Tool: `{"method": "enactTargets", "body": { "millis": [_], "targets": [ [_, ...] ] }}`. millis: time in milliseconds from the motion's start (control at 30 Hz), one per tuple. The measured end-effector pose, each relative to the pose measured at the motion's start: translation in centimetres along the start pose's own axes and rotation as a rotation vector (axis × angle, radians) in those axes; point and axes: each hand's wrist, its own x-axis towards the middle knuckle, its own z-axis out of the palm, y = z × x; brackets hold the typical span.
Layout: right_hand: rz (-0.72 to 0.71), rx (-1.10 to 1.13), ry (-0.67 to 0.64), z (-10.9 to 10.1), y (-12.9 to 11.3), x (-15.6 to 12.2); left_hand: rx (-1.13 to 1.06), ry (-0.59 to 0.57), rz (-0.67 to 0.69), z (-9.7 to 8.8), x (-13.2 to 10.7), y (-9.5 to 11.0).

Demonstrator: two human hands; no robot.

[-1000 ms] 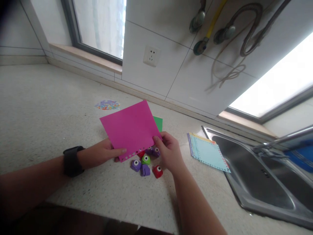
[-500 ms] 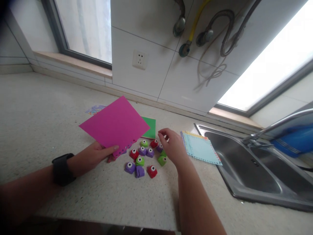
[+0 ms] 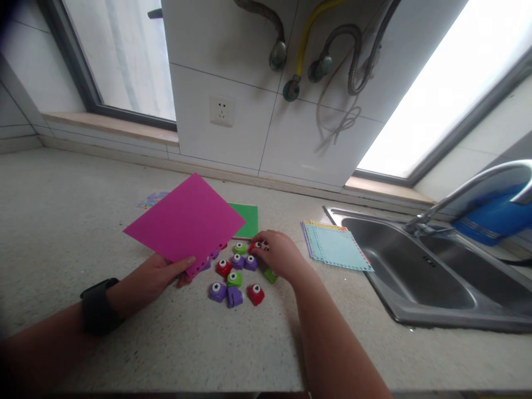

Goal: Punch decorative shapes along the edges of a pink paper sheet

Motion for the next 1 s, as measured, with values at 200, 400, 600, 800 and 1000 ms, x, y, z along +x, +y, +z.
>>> {"method": "enactTargets", "body": {
  "millis": [200,400,600,800,1000],
  "targets": [
    [0.142,0.637,0.149,-0.3,-0.9,-0.2,-0.022,0.023,-0.016,0.1,0.0,0.3],
    [0.018,0.985,0.28,-0.1,-1.0,-0.1,0.01,0.058,-0.045,0.2,-0.2,0.4],
    [-0.067,1.056,0.372,-0.2,-2.1,-0.2,0.16,0.107,-0.041,0.1,-0.3,0.2],
    [-0.163,1.092,0.359,-0.7,-3.7,-1.0,0.25,0.147,-0.032,0.2,-0.3,0.1],
    [-0.244,1.124,0.448,-0.4,-4.2,-1.2,0.35,0.15,-0.055,0.2,-0.6,0.6]
  ]
}}
